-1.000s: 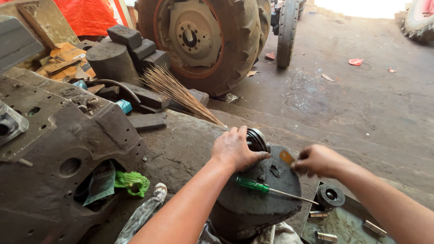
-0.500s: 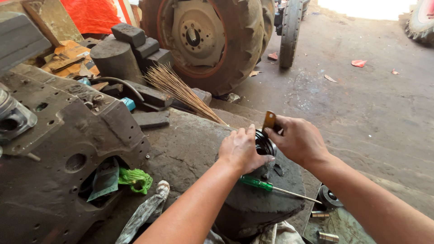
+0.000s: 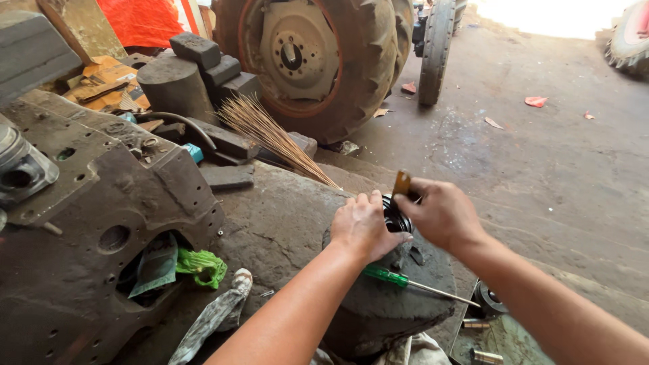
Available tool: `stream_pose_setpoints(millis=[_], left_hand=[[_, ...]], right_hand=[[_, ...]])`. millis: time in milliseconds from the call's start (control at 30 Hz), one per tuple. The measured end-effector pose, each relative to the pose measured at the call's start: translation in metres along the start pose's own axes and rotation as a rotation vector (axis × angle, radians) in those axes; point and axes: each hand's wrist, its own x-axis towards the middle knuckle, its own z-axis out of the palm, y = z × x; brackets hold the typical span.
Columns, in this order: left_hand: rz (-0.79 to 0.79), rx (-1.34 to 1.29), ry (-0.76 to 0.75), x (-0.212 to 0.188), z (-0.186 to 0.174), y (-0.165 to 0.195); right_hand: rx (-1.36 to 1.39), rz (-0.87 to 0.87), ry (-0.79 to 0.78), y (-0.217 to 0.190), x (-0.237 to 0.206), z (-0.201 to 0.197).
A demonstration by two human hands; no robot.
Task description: The person holds a cylindrical mechanical part on a workbench and repeatedly rubs its surface with a small dark object. They then use a flat metal tool to scrape or adjust the part's surface. The person continues to manipulate the part with both hands throughout the clip.
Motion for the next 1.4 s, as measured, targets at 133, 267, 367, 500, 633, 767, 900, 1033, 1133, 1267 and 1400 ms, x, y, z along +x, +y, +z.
stream_pose_setpoints(millis=[133,267,367,500,633,767,900,1033,1133,1267,1400], left_hand=[[0.031,0.024,0.008,-0.001,0.000,0.001],[0.034,0.041,-0.004,-0.001,0.000,0.003],[0.037,0.052,-0.017,-0.002,0.001,0.004],[0.026,0.044,-0.021,-0.002,0.001,0.003],[0.054,0.049,-0.002,-0.001,-0.001,0.002],[0.061,0.053,-0.025,0.000,0.000,0.001],[0.158,0.020,0.004,0.001,-0.001,-0.011],[0.067,-0.071,-0.160,0.006,-0.006,-0.018],[0.062,-0.021,-0.103,0.003,-0.007,-0.013],[0.101,-0.079,-0.088,0.005,-0.007,-0.001],[0.113,0.149,-0.027,0.007,-0.004,0.009]], right_hand=[[0.025,0.053,-0.047,-0.001,0.001,-0.003],[0.097,0.021,-0.033,0.001,0.003,-0.004],[0.108,0.016,-0.078,0.002,0.004,-0.004],[0.018,0.008,-0.059,0.002,0.007,-0.002],[0.022,0.064,-0.088,0.001,0.010,-0.002],[0.037,0.051,-0.058,0.000,0.011,-0.001],[0.016,-0.013,-0.042,0.003,0.010,0.002],[0.002,-0.067,-0.010,0.008,0.009,0.008],[-0.061,-0.123,0.062,0.015,0.011,0.012],[0.011,-0.100,0.117,0.023,0.015,0.016],[0.009,-0.061,0.122,0.028,0.016,0.017]])
